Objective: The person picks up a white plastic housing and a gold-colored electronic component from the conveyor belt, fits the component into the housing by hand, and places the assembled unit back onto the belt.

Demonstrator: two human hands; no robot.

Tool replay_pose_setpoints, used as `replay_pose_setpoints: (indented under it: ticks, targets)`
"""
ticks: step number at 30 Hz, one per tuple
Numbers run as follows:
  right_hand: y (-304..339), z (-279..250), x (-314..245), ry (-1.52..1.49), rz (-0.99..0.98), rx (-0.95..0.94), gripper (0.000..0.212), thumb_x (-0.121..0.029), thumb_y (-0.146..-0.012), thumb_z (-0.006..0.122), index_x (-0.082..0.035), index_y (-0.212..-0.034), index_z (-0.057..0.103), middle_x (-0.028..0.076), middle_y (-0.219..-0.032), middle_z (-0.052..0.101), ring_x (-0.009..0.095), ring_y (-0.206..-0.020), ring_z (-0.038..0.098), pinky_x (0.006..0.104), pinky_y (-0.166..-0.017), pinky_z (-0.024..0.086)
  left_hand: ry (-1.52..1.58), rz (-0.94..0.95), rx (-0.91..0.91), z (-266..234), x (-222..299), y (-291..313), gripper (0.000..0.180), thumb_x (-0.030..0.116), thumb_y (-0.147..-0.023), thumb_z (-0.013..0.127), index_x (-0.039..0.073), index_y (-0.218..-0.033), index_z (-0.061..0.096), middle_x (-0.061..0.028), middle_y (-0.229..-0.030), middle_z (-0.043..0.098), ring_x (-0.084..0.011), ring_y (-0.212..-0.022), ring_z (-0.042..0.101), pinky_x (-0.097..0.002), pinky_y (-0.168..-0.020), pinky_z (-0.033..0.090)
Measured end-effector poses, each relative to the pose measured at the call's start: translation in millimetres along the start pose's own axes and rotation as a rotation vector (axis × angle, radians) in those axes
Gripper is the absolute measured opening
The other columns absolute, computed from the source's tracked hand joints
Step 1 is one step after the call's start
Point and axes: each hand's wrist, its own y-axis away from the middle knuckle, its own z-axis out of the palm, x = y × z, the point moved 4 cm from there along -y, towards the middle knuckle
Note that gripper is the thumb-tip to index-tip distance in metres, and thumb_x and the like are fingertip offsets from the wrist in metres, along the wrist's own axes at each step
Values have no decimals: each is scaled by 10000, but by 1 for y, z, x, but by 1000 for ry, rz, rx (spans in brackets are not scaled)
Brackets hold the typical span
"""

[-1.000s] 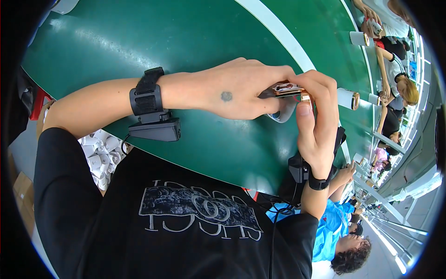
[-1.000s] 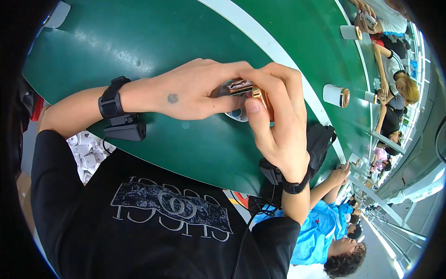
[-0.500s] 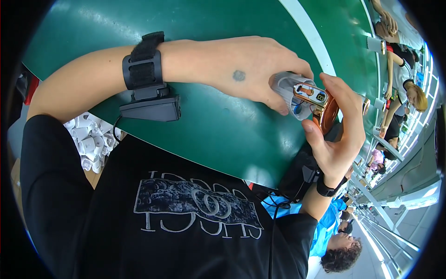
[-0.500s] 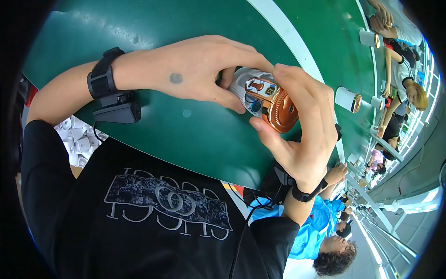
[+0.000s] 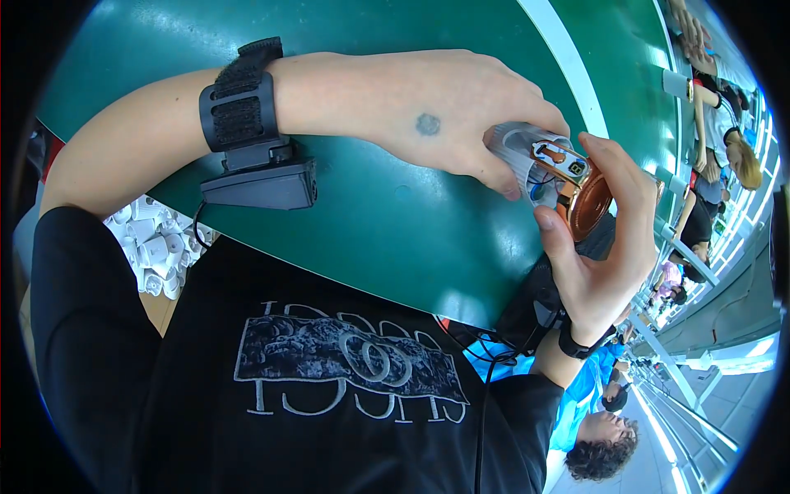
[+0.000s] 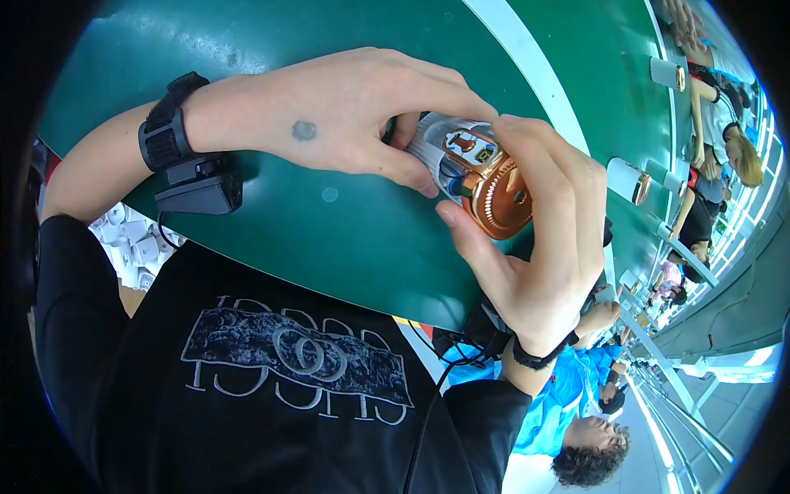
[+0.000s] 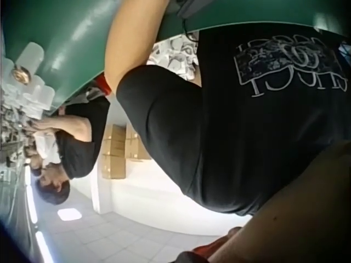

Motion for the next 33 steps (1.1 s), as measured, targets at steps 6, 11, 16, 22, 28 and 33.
replay_pose_setpoints:
  ticks: [6, 11, 16, 22, 28, 33]
  targets:
    - [0, 2, 2, 138, -25, -98, 603, -175, -815, 838, -14, -1344, 597, 169, -1372, 625, 330, -1183, 622, 428, -1036, 481, -56, 60, 15, 1, 5, -5, 497, 295, -819, 767, 23, -1224, 677, -164, -897, 713, -327, -832, 695, -429, -741, 538]
    - [9, 26, 20, -111, 31, -92, 852, -134, -752, 874, -33, -1486, 454, 185, -1512, 493, 353, -1193, 617, 434, -1010, 507, -65, -41, -143, -2, 14, -3, 516, 239, -877, 786, 5, -1304, 616, -110, -836, 671, -246, -633, 641, -369, -609, 507]
    - [0, 29, 10, 16, 206, -233, 1028, -146, -699, 911, -51, -1555, 350, 211, -1523, 448, 368, -1198, 615, 428, -976, 536, 359, -328, -247, -1, 17, -4, 440, 263, -936, 749, -9, -1258, 620, -89, -738, 661, -210, -628, 646, -334, -585, 495]
    - [-13, 29, 7, -43, 75, -104, 981, -172, -671, 933, -55, -1514, 446, 205, -1400, 532, 361, -1129, 659, 423, -894, 585, 197, -164, -65, -3, 23, -4, 483, 339, -953, 727, -22, -1256, 622, -117, -839, 691, -181, -677, 670, -308, -588, 510]
    - [-44, 35, 15, -24, 70, -69, 804, -207, -775, 875, -62, -1469, 497, 185, -1338, 570, 365, -1096, 670, 423, -872, 593, 370, -230, -23, -34, 10, -4, 505, 295, -949, 747, -25, -1305, 585, -155, -1103, 682, -167, -730, 683, -318, -652, 552]
    - [-38, -3, 77, 93, 363, 113, 571, -119, -905, 736, -35, -1420, 506, 201, -1302, 579, 382, -1113, 632, 427, -923, 528, -114, -52, 576, -141, -13, 16, 584, 293, -924, 758, -18, -1367, 539, -212, -1309, 581, -180, -767, 684, -347, -714, 564]
